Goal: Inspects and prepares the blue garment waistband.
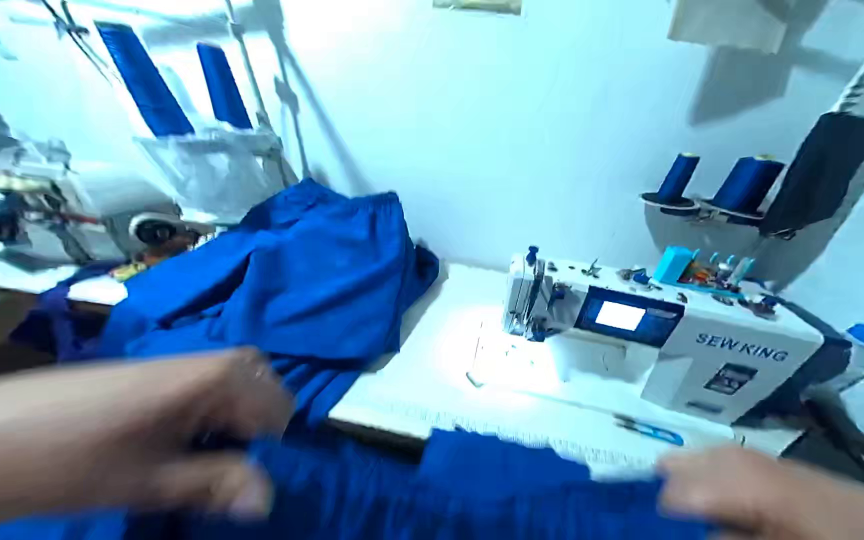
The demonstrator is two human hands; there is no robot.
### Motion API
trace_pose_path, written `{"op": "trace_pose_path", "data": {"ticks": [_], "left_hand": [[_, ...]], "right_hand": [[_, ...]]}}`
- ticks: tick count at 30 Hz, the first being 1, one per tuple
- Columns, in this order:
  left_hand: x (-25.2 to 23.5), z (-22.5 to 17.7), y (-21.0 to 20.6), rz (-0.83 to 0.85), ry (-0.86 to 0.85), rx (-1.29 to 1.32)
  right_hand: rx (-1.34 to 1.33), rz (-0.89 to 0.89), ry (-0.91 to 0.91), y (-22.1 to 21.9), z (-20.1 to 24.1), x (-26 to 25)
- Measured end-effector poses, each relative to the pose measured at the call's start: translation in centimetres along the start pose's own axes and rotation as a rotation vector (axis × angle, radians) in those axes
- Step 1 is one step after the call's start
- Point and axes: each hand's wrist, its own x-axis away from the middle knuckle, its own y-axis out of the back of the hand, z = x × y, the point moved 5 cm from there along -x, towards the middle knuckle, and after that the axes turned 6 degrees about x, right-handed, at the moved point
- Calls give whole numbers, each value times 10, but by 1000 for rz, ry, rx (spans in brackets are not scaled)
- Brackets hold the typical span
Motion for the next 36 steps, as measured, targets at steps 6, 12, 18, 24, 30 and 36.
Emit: {"op": "trace_pose_path", "data": {"ticks": [6,12,18,24,30,36], "left_hand": [[-59,75,-4,157,98,327],[-97,138,-53,372,393,446],[-123,143,-68,-218,-50,-353],[-52,155,-180,-303,120,-530],[-27,148,-188,-454,71,-206],[-94,112,-202,-486,22,-306]], "right_hand": [[-391,-156,-322,3,-70,-2],[-672,-213,-645,-47,-132,7],[-133,-502,-640,-62,-143,6],[591,-485,-648,-167,-119,3],[293,-704,-490,-177,-99,23],[381,-691,-539,-146,-98,-33]]}}
